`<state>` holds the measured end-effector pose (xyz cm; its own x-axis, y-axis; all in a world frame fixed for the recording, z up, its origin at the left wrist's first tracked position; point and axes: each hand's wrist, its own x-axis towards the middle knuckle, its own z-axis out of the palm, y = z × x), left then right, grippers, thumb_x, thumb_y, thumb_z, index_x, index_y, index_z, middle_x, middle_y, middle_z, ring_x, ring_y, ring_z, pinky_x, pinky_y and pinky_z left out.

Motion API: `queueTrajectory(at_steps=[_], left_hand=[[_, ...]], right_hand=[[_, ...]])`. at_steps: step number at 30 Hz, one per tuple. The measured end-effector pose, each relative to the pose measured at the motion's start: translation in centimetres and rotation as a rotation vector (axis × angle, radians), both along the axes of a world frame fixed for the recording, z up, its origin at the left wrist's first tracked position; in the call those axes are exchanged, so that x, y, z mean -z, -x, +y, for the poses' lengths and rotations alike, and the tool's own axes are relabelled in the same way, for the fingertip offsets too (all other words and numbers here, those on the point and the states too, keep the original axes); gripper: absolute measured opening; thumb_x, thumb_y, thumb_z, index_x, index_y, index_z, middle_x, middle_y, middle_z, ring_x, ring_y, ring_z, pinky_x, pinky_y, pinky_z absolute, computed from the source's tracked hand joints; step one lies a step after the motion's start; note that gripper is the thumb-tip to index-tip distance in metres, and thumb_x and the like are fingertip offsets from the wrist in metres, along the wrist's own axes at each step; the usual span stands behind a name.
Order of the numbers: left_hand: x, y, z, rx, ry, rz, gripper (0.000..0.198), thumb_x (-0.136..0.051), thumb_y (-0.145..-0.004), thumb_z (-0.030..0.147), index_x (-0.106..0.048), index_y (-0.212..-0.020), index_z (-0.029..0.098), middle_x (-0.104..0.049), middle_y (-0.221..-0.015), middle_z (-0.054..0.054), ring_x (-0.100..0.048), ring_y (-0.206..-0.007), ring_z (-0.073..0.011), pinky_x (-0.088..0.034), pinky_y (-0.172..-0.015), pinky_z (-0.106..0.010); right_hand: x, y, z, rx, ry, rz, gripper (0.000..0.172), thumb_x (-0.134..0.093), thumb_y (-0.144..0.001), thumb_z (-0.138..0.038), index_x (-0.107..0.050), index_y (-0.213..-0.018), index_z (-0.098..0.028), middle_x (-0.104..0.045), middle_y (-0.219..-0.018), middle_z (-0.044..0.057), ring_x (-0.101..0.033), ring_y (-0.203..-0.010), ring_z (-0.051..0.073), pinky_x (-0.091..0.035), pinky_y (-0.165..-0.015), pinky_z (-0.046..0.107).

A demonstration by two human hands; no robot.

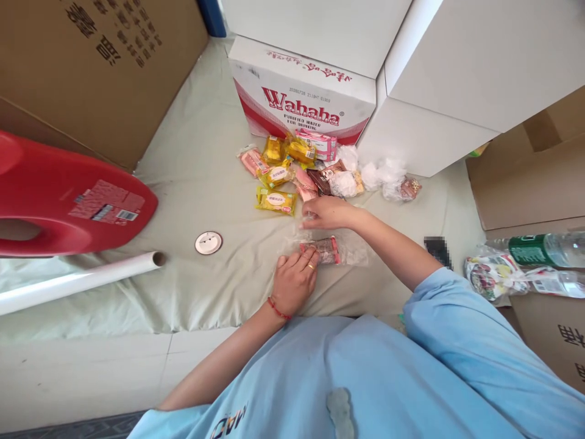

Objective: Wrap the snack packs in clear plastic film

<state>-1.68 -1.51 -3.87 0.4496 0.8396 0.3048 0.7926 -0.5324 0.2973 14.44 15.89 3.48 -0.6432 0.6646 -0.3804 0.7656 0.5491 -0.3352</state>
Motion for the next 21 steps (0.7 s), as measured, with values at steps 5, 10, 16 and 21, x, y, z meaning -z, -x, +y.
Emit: queueTrajectory(at_steps=[5,10,16,21], left_hand=[[0.0,-0.1,0.6,-0.051,0.134,0.018,0.037,-0.047,-0.103,0.021,-0.068,-0.133,0.023,-0.071,-0.137,-0.010,-0.064,-0.102,-0.0266,-0.039,-0.080,-0.044],[0.0,-0.3,0.8,-0.091,0.170,0.011,0.035,-0.047,-0.103,0.023,-0.070,-0.129,0.023,-0.073,-0.132,-0.011,-0.062,-0.099,-0.0278,-0.040,-0.078,-0.045],[1.4,1.9,0.4,-0.150,0.189,-0.182,0.024,-0.056,-0.096,0.023,-0.077,-0.107,0.026,-0.077,-0.119,-0.009,-0.060,-0.098,-0.0275,-0.043,-0.084,-0.045],[2.2,4.4,2.2,-0.524,0.200,-0.664,0.029,-0.040,-0.098,0.024,-0.068,-0.105,0.022,-0.072,-0.118,-0.011,-0.062,-0.113,-0.0234,-0.048,-0.103,-0.044]], right_hand=[[-0.2,-1.4,-1.7,0.024,-0.104,0.087,0.022,-0.058,-0.101,-0.029,-0.074,-0.091,-0.017,-0.075,-0.094,0.007,-0.064,-0.087,0.020,-0.034,-0.073,0.028],[0.8,-2.2,-7.8,0.037,-0.150,0.206,0.029,-0.048,-0.107,-0.031,-0.074,-0.112,-0.017,-0.072,-0.096,0.009,-0.063,-0.088,0.020,-0.039,-0.075,0.028],[5.1,-3.1,-13.8,-0.059,-0.202,0.153,0.042,-0.048,-0.107,-0.022,-0.061,-0.146,-0.031,-0.066,-0.099,0.006,-0.057,-0.094,0.021,-0.045,-0.087,0.032],[5.6,-2.9,-14.0,-0.104,-0.163,0.105,0.048,-0.051,-0.102,-0.013,-0.062,-0.144,-0.035,-0.063,-0.103,0.006,-0.053,-0.096,0.023,-0.042,-0.079,0.031]])
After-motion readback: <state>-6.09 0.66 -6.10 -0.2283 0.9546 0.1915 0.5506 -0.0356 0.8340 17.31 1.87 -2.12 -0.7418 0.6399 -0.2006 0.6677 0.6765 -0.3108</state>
